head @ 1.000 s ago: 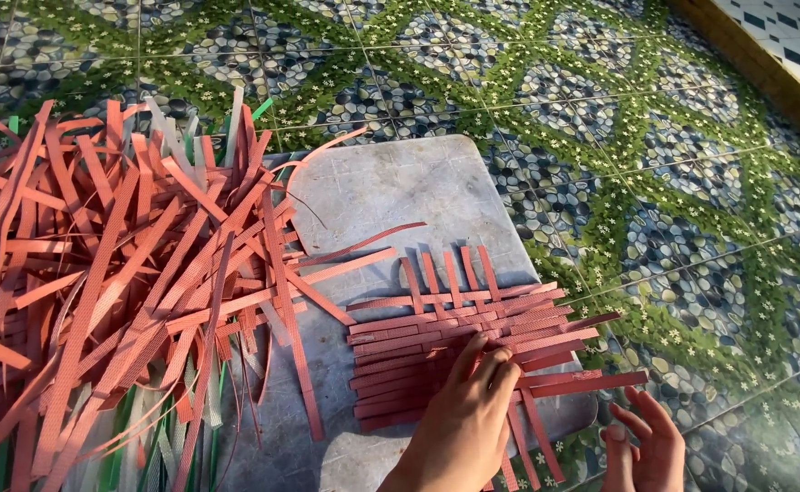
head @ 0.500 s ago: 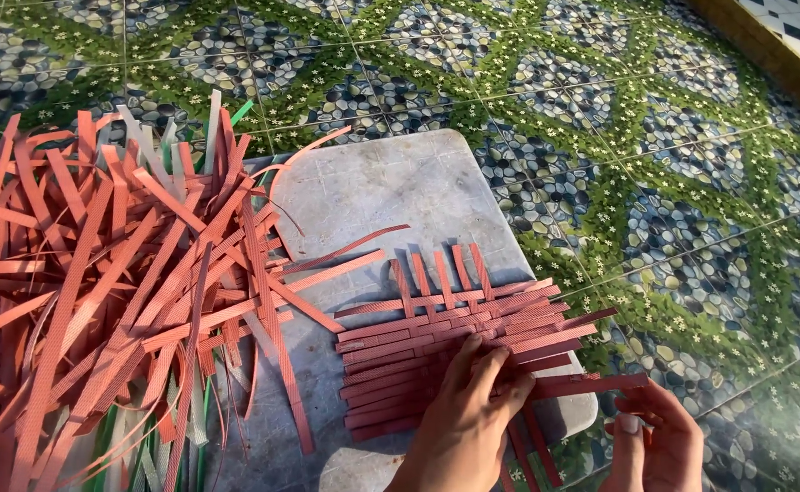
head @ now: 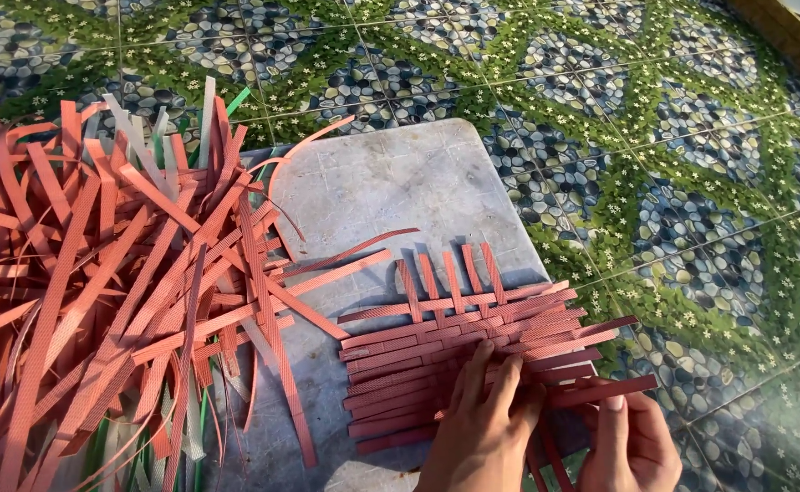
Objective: Weaving thin red and green plastic strips together on a flat surface to create a mat.
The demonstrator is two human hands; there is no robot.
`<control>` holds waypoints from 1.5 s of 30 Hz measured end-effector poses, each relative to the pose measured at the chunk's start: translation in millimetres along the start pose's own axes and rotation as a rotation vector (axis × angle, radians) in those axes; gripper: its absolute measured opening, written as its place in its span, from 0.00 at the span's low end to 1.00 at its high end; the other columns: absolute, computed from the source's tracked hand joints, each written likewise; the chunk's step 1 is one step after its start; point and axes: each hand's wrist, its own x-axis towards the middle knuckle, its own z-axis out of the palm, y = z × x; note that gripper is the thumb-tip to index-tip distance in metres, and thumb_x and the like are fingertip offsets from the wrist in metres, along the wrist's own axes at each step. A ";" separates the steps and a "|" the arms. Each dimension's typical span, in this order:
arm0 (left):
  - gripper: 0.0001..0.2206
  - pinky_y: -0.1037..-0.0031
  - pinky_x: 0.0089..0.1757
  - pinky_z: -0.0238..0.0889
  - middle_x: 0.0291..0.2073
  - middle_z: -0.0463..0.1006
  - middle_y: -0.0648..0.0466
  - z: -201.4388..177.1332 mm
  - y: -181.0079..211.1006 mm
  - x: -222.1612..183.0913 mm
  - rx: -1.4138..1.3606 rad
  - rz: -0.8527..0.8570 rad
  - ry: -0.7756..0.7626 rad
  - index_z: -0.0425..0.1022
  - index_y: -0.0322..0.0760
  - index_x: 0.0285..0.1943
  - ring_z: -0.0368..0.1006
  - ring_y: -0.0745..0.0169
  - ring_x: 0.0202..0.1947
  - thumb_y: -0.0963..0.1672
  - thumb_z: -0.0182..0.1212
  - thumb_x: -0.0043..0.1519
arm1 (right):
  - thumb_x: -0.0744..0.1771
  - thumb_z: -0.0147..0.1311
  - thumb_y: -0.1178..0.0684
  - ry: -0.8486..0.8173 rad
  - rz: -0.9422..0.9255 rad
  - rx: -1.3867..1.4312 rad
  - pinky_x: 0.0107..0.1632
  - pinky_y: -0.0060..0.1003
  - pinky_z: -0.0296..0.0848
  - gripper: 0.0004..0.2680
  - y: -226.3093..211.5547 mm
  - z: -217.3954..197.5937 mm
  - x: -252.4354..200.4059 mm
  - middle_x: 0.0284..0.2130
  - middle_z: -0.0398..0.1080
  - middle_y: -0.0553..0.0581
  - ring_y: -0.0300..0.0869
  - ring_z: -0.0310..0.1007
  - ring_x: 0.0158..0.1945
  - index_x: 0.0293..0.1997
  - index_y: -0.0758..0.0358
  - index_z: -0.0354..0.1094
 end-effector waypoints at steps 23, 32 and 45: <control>0.08 0.37 0.57 0.50 0.66 0.58 0.43 7.7 -7.2 -2.6 -0.036 0.054 0.075 0.75 0.27 0.31 0.40 0.32 0.71 0.41 0.59 0.60 | 0.69 0.45 0.58 -0.307 -0.063 -0.263 0.42 0.24 0.68 0.10 -19.6 2.7 -1.2 0.35 0.77 0.57 0.38 0.75 0.38 0.30 0.69 0.71; 0.08 0.40 0.54 0.56 0.61 0.63 0.40 15.2 -13.4 -4.2 0.046 0.147 0.211 0.74 0.28 0.45 0.49 0.28 0.67 0.40 0.55 0.60 | 0.67 0.40 0.65 -0.081 0.177 -0.141 0.38 0.40 0.76 0.08 -20.6 7.6 3.4 0.32 0.72 0.72 0.55 0.74 0.29 0.46 0.75 0.65; 0.15 0.44 0.59 0.53 0.58 0.62 0.41 18.9 -9.1 -3.5 0.163 0.128 0.251 0.70 0.26 0.56 0.51 0.31 0.67 0.40 0.55 0.61 | 0.68 0.45 0.56 -0.123 0.557 -0.173 0.25 0.41 0.62 0.12 -52.6 10.0 67.4 0.49 0.73 0.61 0.48 0.60 0.25 0.56 0.69 0.66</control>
